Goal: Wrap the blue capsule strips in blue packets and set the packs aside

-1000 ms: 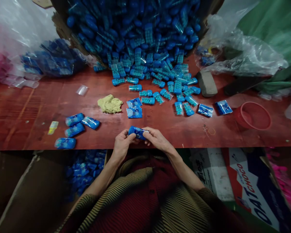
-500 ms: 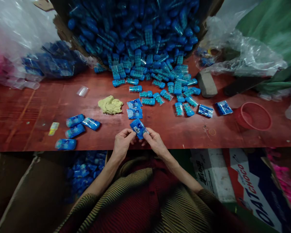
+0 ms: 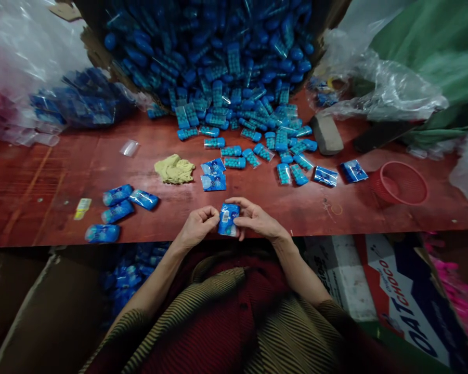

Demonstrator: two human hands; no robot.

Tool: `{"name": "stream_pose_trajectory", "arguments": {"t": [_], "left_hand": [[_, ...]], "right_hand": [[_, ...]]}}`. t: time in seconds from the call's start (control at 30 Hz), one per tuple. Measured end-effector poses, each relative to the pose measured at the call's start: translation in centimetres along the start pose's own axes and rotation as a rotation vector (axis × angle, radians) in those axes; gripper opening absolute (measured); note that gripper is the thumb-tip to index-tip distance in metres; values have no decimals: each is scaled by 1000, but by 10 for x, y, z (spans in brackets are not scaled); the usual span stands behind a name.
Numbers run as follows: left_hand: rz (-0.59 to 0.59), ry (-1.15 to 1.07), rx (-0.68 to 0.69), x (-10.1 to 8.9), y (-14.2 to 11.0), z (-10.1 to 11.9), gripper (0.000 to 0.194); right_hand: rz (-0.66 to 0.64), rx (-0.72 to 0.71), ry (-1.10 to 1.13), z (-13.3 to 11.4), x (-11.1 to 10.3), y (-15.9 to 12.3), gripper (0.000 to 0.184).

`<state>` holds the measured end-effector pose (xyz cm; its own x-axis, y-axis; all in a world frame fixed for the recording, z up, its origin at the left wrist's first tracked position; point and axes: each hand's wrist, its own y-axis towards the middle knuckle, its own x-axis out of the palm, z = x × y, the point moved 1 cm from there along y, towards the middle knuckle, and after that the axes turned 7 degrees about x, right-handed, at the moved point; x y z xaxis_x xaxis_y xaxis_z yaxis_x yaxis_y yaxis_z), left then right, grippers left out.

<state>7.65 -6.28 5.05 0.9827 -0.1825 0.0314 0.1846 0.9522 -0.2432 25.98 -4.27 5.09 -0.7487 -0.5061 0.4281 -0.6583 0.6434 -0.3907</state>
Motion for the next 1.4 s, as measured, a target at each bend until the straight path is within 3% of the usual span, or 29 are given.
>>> {"name": "stream_pose_trajectory", "arguments": {"t": [0.13, 0.2, 0.3, 0.37, 0.6, 0.87, 1.1, 1.17, 1.3, 1.4], "left_hand": [[116, -81, 42, 5, 3, -2, 21], [157, -160, 71, 12, -1, -5, 26], [238, -119, 143, 20, -9, -6, 40], [283, -32, 152, 22, -13, -5, 39], [23, 0, -62, 15, -12, 2, 35], [109, -45, -92, 17, -11, 0, 33], [137, -232, -215, 19, -8, -4, 35], [190, -248, -211, 20, -8, -5, 35], [286, -214, -185, 20, -7, -8, 34], [310, -218, -197, 21, -6, -11, 35]], "right_hand": [[195, -61, 115, 9, 3, 6, 42], [280, -102, 197, 15, 7, 9, 45], [292, -127, 228, 20, 14, 12, 62], [239, -123, 161, 20, 17, 11, 61], [155, -77, -139, 8, 8, 2, 37], [411, -99, -178, 26, 18, 6, 23], [587, -171, -163, 31, 22, 9, 33], [529, -132, -97, 27, 19, 7, 32], [263, 16, 26, 24, 19, 2, 32], [340, -9, -60, 29, 21, 4, 26]]}}
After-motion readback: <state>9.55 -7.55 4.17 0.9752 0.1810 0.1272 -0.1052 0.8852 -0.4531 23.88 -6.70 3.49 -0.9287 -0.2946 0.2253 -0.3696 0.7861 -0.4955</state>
